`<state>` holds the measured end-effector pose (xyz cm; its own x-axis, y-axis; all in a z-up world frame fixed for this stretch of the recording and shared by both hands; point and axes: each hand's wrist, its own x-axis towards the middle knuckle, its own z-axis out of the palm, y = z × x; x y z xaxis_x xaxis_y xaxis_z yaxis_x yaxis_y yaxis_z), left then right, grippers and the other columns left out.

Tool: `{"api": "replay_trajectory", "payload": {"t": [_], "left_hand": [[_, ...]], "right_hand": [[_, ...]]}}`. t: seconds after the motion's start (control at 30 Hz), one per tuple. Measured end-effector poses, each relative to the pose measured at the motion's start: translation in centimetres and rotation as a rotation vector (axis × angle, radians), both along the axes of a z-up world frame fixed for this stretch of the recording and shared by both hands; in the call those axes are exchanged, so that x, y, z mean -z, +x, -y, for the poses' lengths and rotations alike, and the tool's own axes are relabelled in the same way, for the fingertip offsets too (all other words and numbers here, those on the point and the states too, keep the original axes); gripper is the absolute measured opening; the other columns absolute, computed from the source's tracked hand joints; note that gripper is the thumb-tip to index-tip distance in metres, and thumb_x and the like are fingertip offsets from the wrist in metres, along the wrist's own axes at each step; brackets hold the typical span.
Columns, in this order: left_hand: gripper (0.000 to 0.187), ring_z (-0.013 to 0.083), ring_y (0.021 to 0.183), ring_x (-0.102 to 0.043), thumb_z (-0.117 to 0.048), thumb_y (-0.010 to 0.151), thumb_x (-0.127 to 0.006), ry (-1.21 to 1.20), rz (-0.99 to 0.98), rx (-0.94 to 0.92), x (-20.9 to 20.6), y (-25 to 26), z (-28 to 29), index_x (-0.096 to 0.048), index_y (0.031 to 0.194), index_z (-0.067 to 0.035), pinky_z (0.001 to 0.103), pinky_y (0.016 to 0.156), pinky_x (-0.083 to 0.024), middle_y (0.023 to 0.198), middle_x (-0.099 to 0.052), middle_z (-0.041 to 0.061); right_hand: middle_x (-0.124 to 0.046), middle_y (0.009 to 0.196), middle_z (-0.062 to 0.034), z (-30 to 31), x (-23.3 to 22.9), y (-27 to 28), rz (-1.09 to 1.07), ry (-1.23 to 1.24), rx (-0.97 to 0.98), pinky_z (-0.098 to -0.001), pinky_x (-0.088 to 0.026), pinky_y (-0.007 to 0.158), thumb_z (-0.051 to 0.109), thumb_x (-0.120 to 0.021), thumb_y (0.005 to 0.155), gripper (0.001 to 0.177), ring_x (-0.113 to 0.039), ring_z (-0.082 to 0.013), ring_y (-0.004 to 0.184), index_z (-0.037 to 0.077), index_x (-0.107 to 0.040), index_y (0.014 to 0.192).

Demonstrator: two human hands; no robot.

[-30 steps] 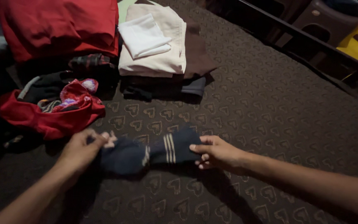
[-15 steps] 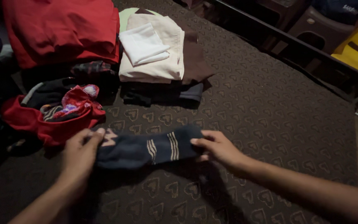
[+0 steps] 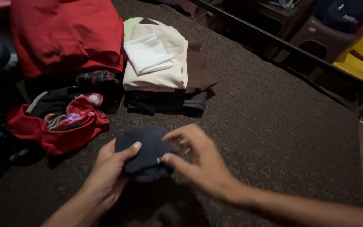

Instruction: The person folds various garments on a bed and places them into a laundry basket. They handle socks, underwear, shirts, and pants, folding each item neatly before stacking them in the basket.

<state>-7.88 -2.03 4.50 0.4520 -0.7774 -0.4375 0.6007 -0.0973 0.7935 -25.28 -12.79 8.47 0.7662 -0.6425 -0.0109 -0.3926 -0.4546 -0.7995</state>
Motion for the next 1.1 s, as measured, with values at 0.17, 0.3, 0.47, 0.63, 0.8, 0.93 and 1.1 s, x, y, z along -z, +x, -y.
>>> {"api": "replay_trajectory", "payload": {"t": [0.17, 0.3, 0.47, 0.63, 0.8, 0.93, 1.1], "left_hand": [[0.038, 0.0202, 0.090, -0.075, -0.019, 0.088, -0.067, 0.071, -0.075, 0.072, -0.8, 1.9, 0.2, -0.062, 0.123, -0.006, 0.041, 0.077, -0.065, 0.108, -0.074, 0.013], [0.040, 0.0211, 0.091, -0.073, -0.018, 0.086, -0.069, -0.031, -0.052, 0.177, -0.4, 2.9, 1.6, -0.065, 0.123, -0.004, 0.041, 0.077, -0.065, 0.107, -0.074, 0.014], [0.039, 0.0163, 0.105, -0.064, -0.030, 0.094, -0.065, -0.035, 0.314, 0.079, 1.2, 5.4, 5.0, -0.065, 0.127, -0.011, 0.036, 0.082, -0.054, 0.117, -0.069, 0.004], [0.042, 0.0190, 0.102, -0.067, -0.035, 0.092, -0.064, 0.061, 1.031, 0.043, 1.7, 8.8, 5.3, -0.061, 0.127, -0.012, 0.038, 0.085, -0.053, 0.116, -0.071, 0.005], [0.045, 0.0288, 0.107, -0.058, -0.029, 0.084, -0.071, 0.264, 1.516, 0.152, 1.5, 9.8, 4.7, -0.062, 0.125, -0.012, 0.044, 0.096, -0.048, 0.107, -0.064, 0.011], [0.054, 0.0381, 0.113, -0.055, -0.032, 0.074, -0.075, 0.321, 1.984, 0.037, 2.1, 10.4, 4.3, -0.061, 0.120, -0.008, 0.051, 0.092, -0.046, 0.116, -0.060, 0.015], [0.064, 0.0357, 0.104, -0.056, -0.028, 0.066, -0.079, 0.703, 2.127, 0.158, 3.7, 12.4, 2.6, -0.060, 0.124, -0.009, 0.047, 0.085, -0.050, 0.115, -0.057, 0.017]], "right_hand": [[-0.053, 0.142, -0.0096, 4.6, 2.3, 0.9, -0.008, 0.871, 0.080, -0.0471, -0.048, 0.103, 0.049, -0.080, 0.076, 0.093, -0.051, -0.0266, 0.134, 0.012, -0.041, 0.152], [-0.053, 0.147, -0.0164, 5.0, 3.5, 2.0, 0.179, 1.265, -0.032, -0.0476, -0.049, 0.109, 0.050, -0.081, 0.076, 0.103, -0.054, -0.0316, 0.136, 0.005, -0.033, 0.156], [-0.059, 0.128, -0.0229, 6.8, 1.5, 5.5, -0.021, 1.105, 0.234, -0.0530, -0.056, 0.096, 0.045, -0.076, 0.070, 0.094, -0.062, -0.0373, 0.116, 0.009, -0.037, 0.148], [-0.067, 0.112, -0.0169, 12.9, -2.7, 11.9, 0.589, 0.757, 0.277, -0.0465, -0.061, 0.092, 0.025, -0.065, 0.086, 0.047, -0.066, -0.0289, 0.107, 0.003, -0.052, 0.125], [-0.045, 0.149, -0.0192, 20.4, -1.6, 18.6, 0.409, -0.828, 0.201, -0.0487, -0.054, 0.101, 0.003, -0.053, 0.080, 0.068, -0.051, -0.0307, 0.132, 0.019, -0.056, 0.146], [-0.035, 0.166, -0.0141, 23.4, 3.6, 22.1, -0.387, -0.698, -0.305, -0.0607, -0.034, 0.125, 0.074, -0.066, 0.091, 0.087, -0.036, -0.0421, 0.151, 0.025, -0.042, 0.158], [-0.009, 0.171, -0.0112, 23.4, 7.4, 20.4, -0.560, -0.593, -0.167, -0.0764, -0.022, 0.113, 0.084, -0.068, 0.066, 0.122, -0.010, -0.0418, 0.155, 0.034, -0.015, 0.162]]}}
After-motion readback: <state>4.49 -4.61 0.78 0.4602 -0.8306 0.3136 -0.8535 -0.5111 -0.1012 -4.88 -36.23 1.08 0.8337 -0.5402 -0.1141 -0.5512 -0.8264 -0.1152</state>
